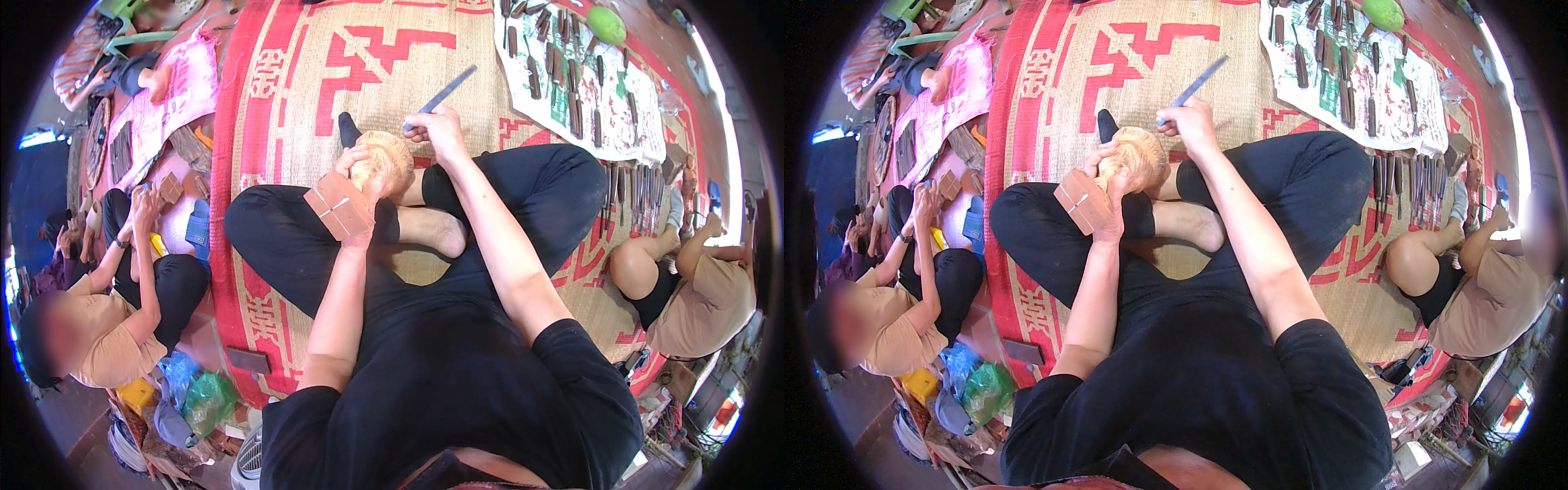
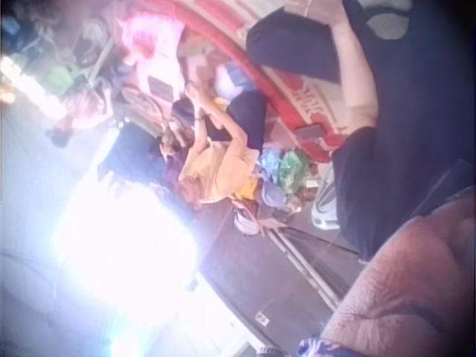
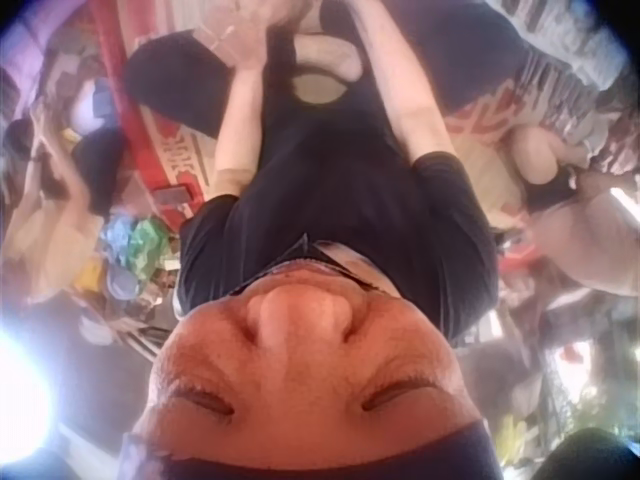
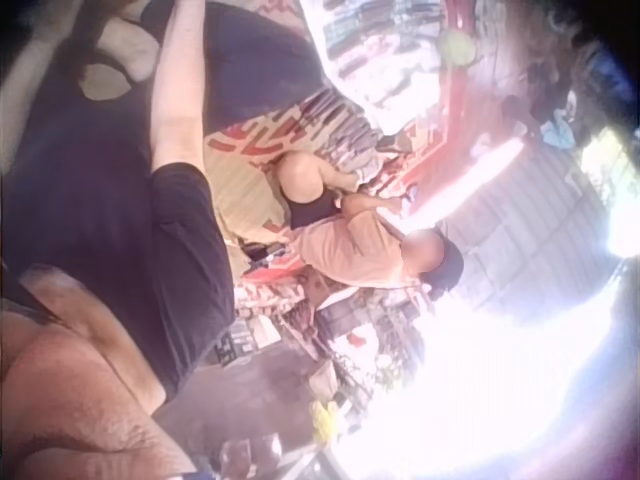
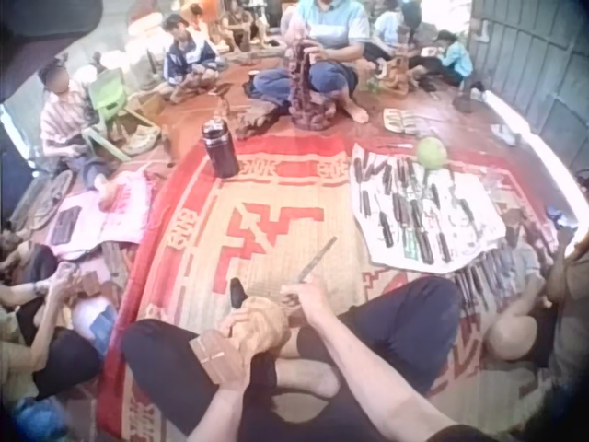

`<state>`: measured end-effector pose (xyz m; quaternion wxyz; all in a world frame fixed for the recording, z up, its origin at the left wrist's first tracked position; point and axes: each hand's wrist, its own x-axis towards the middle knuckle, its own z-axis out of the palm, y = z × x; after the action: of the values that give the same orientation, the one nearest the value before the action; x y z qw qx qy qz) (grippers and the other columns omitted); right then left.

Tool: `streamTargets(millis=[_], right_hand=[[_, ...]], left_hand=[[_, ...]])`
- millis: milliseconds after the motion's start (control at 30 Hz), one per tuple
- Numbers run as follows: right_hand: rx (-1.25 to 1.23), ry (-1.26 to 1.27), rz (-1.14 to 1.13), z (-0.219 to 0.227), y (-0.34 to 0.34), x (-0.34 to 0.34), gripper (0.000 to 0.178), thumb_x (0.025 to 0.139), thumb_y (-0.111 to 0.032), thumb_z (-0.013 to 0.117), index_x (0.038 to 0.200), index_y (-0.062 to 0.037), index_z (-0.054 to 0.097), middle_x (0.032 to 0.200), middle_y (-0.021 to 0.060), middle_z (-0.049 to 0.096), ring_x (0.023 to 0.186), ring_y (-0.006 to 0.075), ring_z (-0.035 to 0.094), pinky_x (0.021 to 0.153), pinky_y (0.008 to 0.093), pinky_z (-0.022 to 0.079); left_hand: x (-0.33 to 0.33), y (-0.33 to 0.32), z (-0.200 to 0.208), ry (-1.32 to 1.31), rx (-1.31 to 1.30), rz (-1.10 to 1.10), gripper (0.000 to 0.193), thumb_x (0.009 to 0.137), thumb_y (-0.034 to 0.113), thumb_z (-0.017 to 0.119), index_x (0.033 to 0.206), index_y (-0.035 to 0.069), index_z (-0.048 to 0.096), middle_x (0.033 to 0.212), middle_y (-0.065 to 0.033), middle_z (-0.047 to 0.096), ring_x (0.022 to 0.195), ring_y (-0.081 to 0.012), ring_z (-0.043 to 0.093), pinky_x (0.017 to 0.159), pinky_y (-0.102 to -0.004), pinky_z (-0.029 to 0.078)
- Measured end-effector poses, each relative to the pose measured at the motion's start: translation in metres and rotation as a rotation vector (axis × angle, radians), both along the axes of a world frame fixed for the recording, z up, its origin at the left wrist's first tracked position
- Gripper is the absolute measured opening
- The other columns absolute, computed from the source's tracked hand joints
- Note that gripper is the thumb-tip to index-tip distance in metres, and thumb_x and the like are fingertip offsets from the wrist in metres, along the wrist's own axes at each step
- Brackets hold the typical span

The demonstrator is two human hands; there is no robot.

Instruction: The person sits cross-legged on a mat and carves a small block of wood using a knife. They hold the wood in their left hand and use the knife in their right hand to shape the surface, occasionally rotating the block to work on different sides.

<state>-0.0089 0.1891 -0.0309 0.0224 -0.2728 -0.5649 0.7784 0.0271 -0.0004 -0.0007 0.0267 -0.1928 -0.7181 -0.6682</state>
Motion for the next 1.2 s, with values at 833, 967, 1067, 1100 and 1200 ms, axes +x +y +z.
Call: streamTargets(millis=[833, 967, 1067, 1100, 1200], right_hand=[[-0.141, 0.034, -0.068, 0.007, 0.013, 0.026, 0.011, 0.08, -0.011, 0.063, 0.084, -0.0017, 0.06, 0.076, 0.0086, 0.065, 0.064, 0.0124, 0.063, 0.055, 0.0226, 0.049], [-0.061, 0.073, -0.013, 0.007, 0.005, 0.024, 0.011, 0.077, -0.012, 0.067, 0.083, -0.0036, 0.061, 0.074, 0.0066, 0.065, 0.058, 0.0101, 0.059, 0.051, 0.0212, 0.045], [0.006, 0.061, 0.006, 0.01, 0.001, 0.024, 0.01, 0.076, -0.01, 0.068, 0.081, -0.0042, 0.061, 0.072, 0.0054, 0.064, 0.055, 0.0096, 0.058, 0.05, 0.0213, 0.044], [0.023, 0.068, 0.005, 0.01, 0.001, 0.024, 0.01, 0.075, -0.01, 0.068, 0.08, -0.0041, 0.061, 0.071, 0.0052, 0.063, 0.054, 0.0096, 0.058, 0.049, 0.0214, 0.044], [0.035, 0.109, -0.017, 0.016, -0.003, 0.024, 0.011, 0.073, -0.007, 0.069, 0.079, -0.0025, 0.06, 0.068, 0.0048, 0.062, 0.052, 0.0098, 0.057, 0.049, 0.0219, 0.044]], left_hand=[[0.008, 0.004, 0.014, -0.023, 0.0, 0.148, 0.059, 0.069, 0.009, 0.077, 0.117, 0.001, 0.043, 0.112, -0.0123, 0.048, 0.105, -0.0231, 0.048, 0.092, -0.0343, 0.04], [0.007, 0.002, -0.003, 0.1, -0.129, 0.159, 0.059, 0.067, 0.012, 0.079, 0.115, 0.001, 0.044, 0.108, -0.0113, 0.048, 0.1, -0.0229, 0.049, 0.088, -0.0342, 0.041], [0.005, 0.004, 0.003, 0.155, -0.212, 0.16, 0.056, 0.068, 0.012, 0.078, 0.113, 0.001, 0.046, 0.107, -0.0113, 0.048, 0.098, -0.023, 0.049, 0.087, -0.0343, 0.041], [0.004, 0.004, 0.007, 0.113, -0.182, 0.129, 0.056, 0.069, 0.014, 0.077, 0.113, 0.001, 0.046, 0.108, -0.011, 0.048, 0.099, -0.0217, 0.049, 0.087, -0.0337, 0.041], [0.0, -0.001, 0.011, 0.013, -0.138, 0.058, 0.054, 0.072, 0.018, 0.076, 0.114, 0.003, 0.045, 0.109, -0.0107, 0.048, 0.102, -0.0193, 0.049, 0.088, -0.0329, 0.041]])
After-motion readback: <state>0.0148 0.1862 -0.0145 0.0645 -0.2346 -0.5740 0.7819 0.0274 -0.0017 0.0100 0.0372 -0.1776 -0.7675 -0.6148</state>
